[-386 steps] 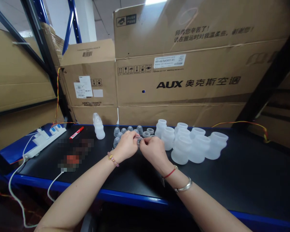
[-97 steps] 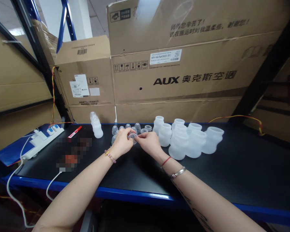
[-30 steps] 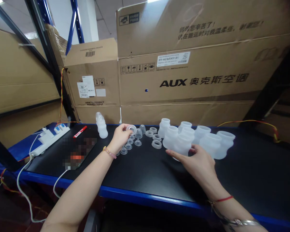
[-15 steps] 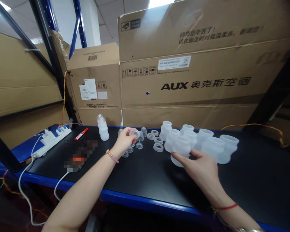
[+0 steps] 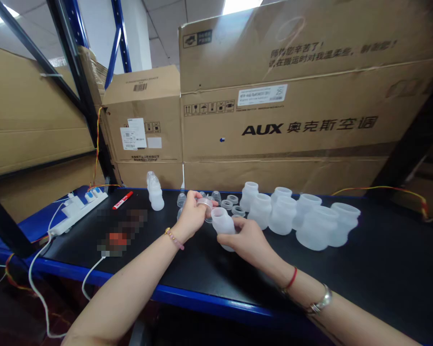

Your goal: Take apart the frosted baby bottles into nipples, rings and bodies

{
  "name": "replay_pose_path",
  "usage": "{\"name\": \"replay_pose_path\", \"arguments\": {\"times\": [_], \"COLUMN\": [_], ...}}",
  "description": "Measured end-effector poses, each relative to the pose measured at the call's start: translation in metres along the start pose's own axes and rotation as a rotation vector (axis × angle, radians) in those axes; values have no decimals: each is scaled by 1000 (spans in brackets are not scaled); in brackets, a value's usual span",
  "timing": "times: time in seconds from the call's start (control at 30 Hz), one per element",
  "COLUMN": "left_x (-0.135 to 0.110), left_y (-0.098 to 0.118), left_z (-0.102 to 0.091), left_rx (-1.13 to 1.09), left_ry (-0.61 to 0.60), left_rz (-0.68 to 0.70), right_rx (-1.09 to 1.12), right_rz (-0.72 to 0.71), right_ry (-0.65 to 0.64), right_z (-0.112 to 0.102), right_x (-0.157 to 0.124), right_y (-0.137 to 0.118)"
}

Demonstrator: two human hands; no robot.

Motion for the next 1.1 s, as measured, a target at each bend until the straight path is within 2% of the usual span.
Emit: {"name": "replay_pose_path", "arguments": {"times": [0.07,0.17,0.33,0.5,0.63,0.73,0.9,1.1], "left_x": [-2,-4,-1,0,-1,0,3,-5], "left_y": [1,1,-4,-9,-10,-9,-5,6], "left_z": [1,3,4,1,0,0,-5,-5], "left_rx": [-4,-8,-107,-7,94,75,52,370], "left_ry": [-19,-57,-162,-259,-254,-271,-284,-204], "left_rz": [39,22,-2,169,312,389,421,566], "right_rx": [48,99,281,390,436,466,469,470], "right_rz": [11,-44,26,65,110,123,121,98], "right_ry": [-6,14,-62,-123,-147,-170,-169,-193], "right_z": [8,17,28,33,34,35,36,36], "right_x": [2,4,11,16,16,16,19,21], "right_y": [5,7,14,19,19,20,22,23]}}
Point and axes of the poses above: each hand's wrist, its own x-axis towards the middle knuckle, its own z-axis out of the palm, y = z × x, the point moved 3 cm from there along x, towards the middle knuckle, and after that the axes turned 13 degrees about y, right-handed, at the moved point
